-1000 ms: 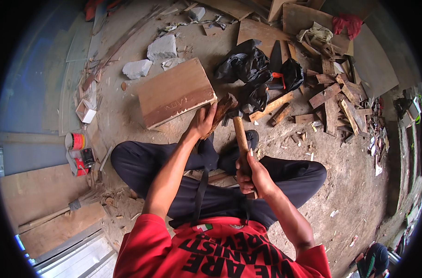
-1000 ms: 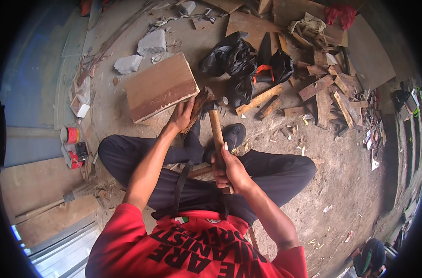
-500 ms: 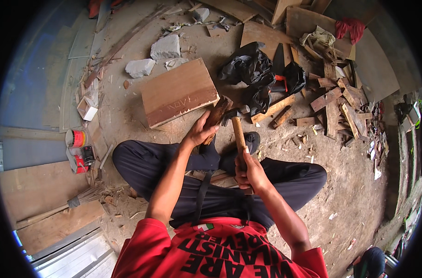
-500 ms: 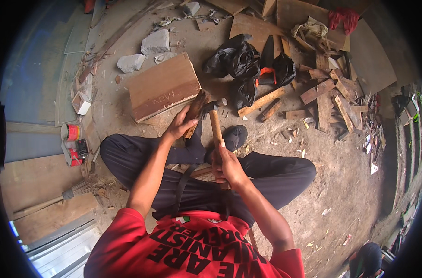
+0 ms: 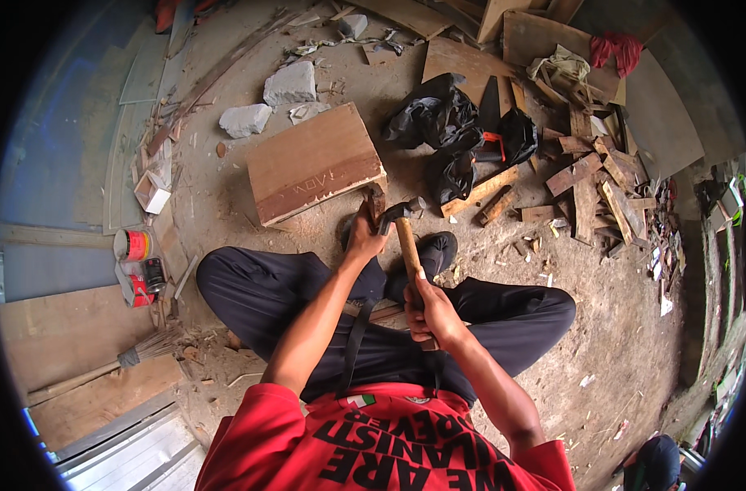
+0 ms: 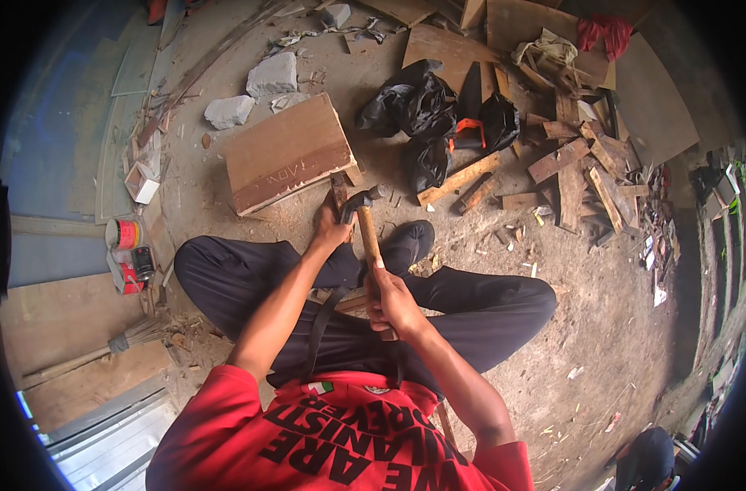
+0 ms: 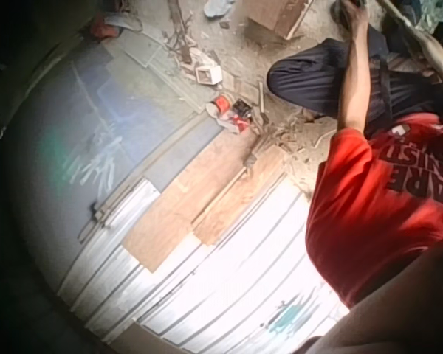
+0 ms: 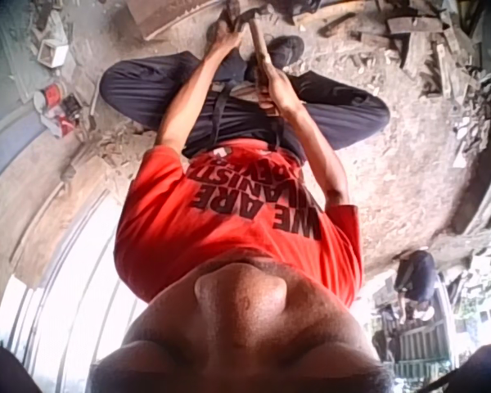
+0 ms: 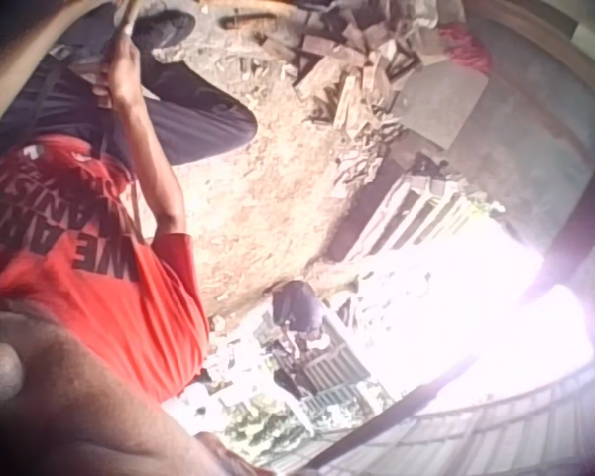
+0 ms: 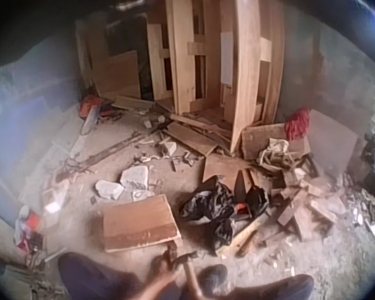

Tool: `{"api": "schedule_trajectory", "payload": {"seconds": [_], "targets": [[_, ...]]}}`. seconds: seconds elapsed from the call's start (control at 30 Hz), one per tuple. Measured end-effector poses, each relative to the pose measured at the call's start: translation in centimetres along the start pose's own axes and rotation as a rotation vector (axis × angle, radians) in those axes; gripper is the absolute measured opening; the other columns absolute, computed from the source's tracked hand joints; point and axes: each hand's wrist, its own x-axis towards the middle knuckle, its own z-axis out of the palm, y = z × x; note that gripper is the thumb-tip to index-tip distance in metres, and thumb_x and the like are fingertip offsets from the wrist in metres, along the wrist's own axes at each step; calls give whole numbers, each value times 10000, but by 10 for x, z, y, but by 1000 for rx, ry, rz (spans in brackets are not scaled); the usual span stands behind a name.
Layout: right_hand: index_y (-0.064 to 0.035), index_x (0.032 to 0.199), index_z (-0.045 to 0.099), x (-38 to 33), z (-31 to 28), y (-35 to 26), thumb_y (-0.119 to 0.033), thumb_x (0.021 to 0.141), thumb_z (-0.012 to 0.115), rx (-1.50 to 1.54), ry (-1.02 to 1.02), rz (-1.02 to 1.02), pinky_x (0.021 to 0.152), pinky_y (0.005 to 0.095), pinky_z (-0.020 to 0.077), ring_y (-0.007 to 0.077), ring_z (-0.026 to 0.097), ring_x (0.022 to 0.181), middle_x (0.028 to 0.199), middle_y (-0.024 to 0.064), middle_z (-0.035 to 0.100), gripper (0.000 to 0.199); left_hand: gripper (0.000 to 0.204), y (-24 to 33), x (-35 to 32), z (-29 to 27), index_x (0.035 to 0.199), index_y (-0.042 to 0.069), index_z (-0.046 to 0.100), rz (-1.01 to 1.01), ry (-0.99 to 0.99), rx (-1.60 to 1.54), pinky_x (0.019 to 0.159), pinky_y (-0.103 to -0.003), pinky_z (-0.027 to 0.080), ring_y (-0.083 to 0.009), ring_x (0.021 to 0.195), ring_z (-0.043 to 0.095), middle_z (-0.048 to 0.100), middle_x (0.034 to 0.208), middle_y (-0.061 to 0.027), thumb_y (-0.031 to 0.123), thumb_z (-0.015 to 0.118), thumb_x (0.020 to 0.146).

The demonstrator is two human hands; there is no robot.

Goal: The person sits on the floor and uses a hammer to repeatedly strike and break a piece of wood placed on a cardboard box. The person adjusts the wood and continues hammering until it is broken into smaller pieces.

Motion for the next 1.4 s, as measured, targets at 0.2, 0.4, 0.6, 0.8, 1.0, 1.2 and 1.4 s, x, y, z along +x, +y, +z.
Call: {"api": "schedule_trajectory", "payload": {"seconds": [0.2,0.4,0.6,0.8,1.0,1.2,1.4], "targets": [[-145,896,425,-2,10,-11,-545,1041,441,-71,26,-30,393,243,199,60,233,428,604,-50,285,426,388,4,12,-3,1117,-35,554,87,46,162,744,-423,535,-377,879,689,673,920,-233,155,705,814],[-149,878,397,0,8,-12,-454,1047,505,-149,44,-36,390,245,197,51,233,446,613,-56,275,365,387,-4,17,-13,1161,-21,552,127,-33,184,740,-476,532,-506,991,621,655,958,-320,184,671,855],[-112,920,437,2,7,-4,-424,1040,537,-596,163,-270,385,243,327,61,349,444,608,-27,396,349,298,5,17,-14,1071,12,549,84,-71,348,727,-509,523,-502,941,631,666,917,-295,151,663,834],[-121,910,422,-2,10,-10,-430,1034,549,-444,137,-138,379,243,295,55,326,438,605,-38,376,356,291,2,13,-14,1040,17,552,32,-94,312,719,-525,518,-503,916,635,662,907,-301,183,664,829],[-125,916,409,0,16,-12,-421,1038,545,-328,39,-105,378,245,285,54,316,433,598,-37,362,348,402,-28,18,-11,1118,-47,558,109,41,185,720,-500,523,-500,935,645,653,920,-329,242,664,859],[-122,922,403,4,17,-13,-400,1048,531,-462,119,-171,379,243,289,54,294,429,591,-39,337,331,421,-10,21,-18,1146,-44,570,13,-106,192,776,-447,529,-445,941,669,657,949,-303,219,677,836],[-123,945,390,1,27,-15,-362,1057,519,-361,78,-104,381,247,293,58,289,437,592,-38,327,294,411,-26,24,-25,1199,9,596,135,-219,125,853,-367,518,-282,973,656,683,1047,-179,122,668,811]]}}
